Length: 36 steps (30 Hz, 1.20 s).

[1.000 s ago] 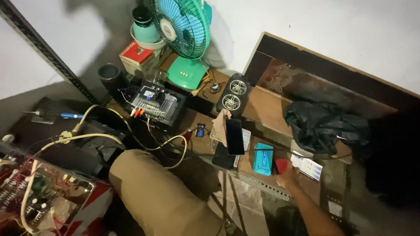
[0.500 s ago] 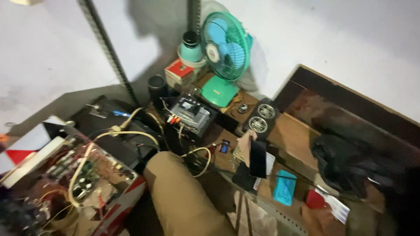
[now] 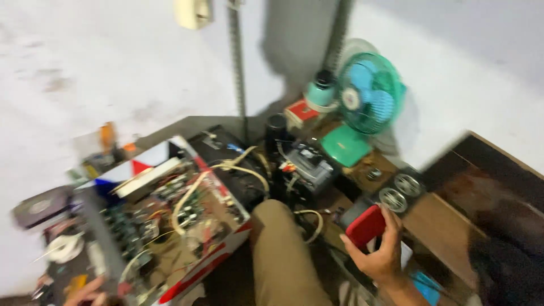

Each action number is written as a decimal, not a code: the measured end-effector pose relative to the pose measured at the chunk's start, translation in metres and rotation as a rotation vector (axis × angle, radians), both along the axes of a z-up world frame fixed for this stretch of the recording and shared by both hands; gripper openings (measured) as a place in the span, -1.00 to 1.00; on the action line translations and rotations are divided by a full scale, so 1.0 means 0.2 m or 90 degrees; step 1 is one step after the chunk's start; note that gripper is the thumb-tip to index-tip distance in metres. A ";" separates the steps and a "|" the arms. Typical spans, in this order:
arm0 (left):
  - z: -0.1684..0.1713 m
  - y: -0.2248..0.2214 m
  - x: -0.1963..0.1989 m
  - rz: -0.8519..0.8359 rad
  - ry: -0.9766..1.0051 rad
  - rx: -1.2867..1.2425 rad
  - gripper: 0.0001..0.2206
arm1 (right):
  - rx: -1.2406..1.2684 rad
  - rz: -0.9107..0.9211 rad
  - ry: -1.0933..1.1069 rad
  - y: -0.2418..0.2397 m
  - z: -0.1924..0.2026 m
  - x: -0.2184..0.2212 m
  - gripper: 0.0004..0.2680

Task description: Wiring and connecting electronic components inside an open amplifier chassis.

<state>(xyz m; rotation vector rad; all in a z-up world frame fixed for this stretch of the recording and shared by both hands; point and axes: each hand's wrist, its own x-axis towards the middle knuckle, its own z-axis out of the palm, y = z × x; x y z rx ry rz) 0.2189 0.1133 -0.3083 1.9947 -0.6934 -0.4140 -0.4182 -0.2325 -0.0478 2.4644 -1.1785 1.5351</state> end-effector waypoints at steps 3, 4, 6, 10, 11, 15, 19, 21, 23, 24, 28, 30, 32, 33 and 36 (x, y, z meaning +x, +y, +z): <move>0.95 -0.17 -0.72 0.079 -0.082 -0.116 -0.71 | -0.065 0.057 0.002 -0.02 0.15 0.28 -0.16; 1.01 -0.20 -0.78 0.104 -0.087 -0.118 -0.71 | -0.069 0.082 -0.003 -0.01 0.17 0.36 -0.16; 1.15 -0.26 -0.89 0.140 -0.086 -0.299 -0.79 | -0.088 0.161 0.001 -0.01 0.23 0.51 -0.23; 1.25 -0.22 -0.91 0.151 -0.099 -0.313 -0.78 | -0.175 0.266 0.001 0.03 0.26 0.80 -0.33; 1.31 -0.23 -0.94 0.152 -0.092 -0.322 -0.81 | -0.212 0.305 -0.018 0.04 0.25 0.87 -0.41; 1.60 -0.25 -1.11 0.087 -0.176 -0.391 -0.82 | -0.300 0.379 -0.020 0.19 0.31 1.06 -0.71; 1.74 -0.28 -1.32 0.034 -0.128 -0.436 -0.64 | -0.261 0.446 0.013 0.33 0.29 1.15 -0.49; 1.75 -0.29 -1.40 -0.135 -0.024 -0.364 -0.28 | -0.255 0.505 0.031 0.38 0.29 1.16 -0.62; 1.78 -0.31 -1.45 -0.105 0.032 -0.386 -0.38 | -0.203 0.535 0.016 0.45 0.27 1.17 -0.55; 1.80 -0.33 -1.48 -0.088 0.090 -0.410 -0.47 | -0.152 0.552 0.003 0.47 0.27 1.17 -0.48; 1.79 -0.32 -1.49 -0.080 0.195 -0.508 -0.44 | -0.065 0.575 -0.122 0.50 0.29 1.23 -0.23; 1.85 -0.31 -1.50 -0.046 0.255 -0.496 -0.45 | 0.019 0.624 -0.115 0.44 0.22 1.22 -0.20; 1.80 -0.32 -1.50 -0.064 0.224 -0.527 -0.50 | 0.022 0.640 -0.098 0.47 0.27 1.23 -0.19; 1.78 -0.32 -1.49 -0.083 0.190 -0.562 -0.55 | 0.020 0.657 -0.083 0.48 0.31 1.23 -0.17; 1.73 -0.33 -1.49 -0.084 0.117 -0.584 -0.50 | 0.014 0.667 -0.042 0.45 0.27 1.20 -0.21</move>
